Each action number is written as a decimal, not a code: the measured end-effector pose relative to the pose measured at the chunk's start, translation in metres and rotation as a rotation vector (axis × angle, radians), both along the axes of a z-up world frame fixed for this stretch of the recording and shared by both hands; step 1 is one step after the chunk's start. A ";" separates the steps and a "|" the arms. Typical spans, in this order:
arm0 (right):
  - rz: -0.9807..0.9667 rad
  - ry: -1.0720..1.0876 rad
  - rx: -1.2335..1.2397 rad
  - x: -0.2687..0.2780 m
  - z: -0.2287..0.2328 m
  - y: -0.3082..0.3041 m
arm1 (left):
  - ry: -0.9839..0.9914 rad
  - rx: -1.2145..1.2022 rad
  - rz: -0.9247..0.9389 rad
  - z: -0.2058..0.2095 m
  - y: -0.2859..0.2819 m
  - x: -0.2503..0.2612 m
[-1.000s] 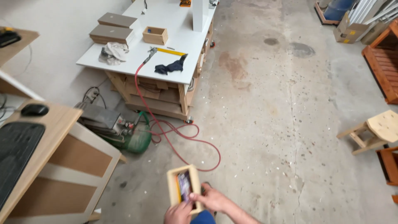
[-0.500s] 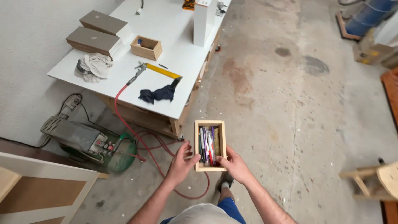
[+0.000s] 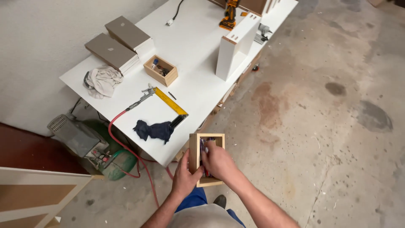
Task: The person measures and marks a piece of wood with a tape measure and pencil, then uses a miter saw to cut the wood. They repeat the measuring and cutting process on another piece of wood.
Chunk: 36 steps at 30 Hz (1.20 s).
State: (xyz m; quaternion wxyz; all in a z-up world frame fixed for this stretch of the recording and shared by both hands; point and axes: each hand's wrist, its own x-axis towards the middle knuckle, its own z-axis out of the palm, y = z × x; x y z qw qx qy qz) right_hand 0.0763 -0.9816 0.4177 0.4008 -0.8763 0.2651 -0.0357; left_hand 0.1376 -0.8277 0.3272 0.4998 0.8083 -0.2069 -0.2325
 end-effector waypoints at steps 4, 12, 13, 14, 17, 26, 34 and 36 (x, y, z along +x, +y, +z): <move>0.108 0.196 -0.085 0.071 -0.060 -0.057 | 0.071 0.075 0.128 -0.013 -0.045 0.021; 0.201 0.216 -0.115 0.177 -0.114 -0.113 | 0.052 0.096 0.187 -0.053 -0.105 0.113; 0.217 0.149 -0.101 0.195 -0.116 -0.115 | 0.011 0.082 0.189 -0.056 -0.109 0.128; 0.245 0.148 -0.104 0.211 -0.114 -0.119 | 0.013 0.080 0.217 -0.059 -0.112 0.142; 0.273 0.193 -0.083 0.244 -0.102 -0.125 | 0.073 -0.012 0.265 -0.057 -0.120 0.169; -0.003 -0.211 0.600 0.301 -0.034 -0.183 | 0.454 -0.171 0.678 -0.108 -0.108 0.262; -0.233 -0.046 0.989 0.234 -0.075 -0.282 | 0.678 0.061 0.776 -0.089 -0.083 0.323; -0.272 -0.035 1.073 0.212 -0.100 -0.310 | 0.585 0.124 0.775 -0.120 -0.074 0.329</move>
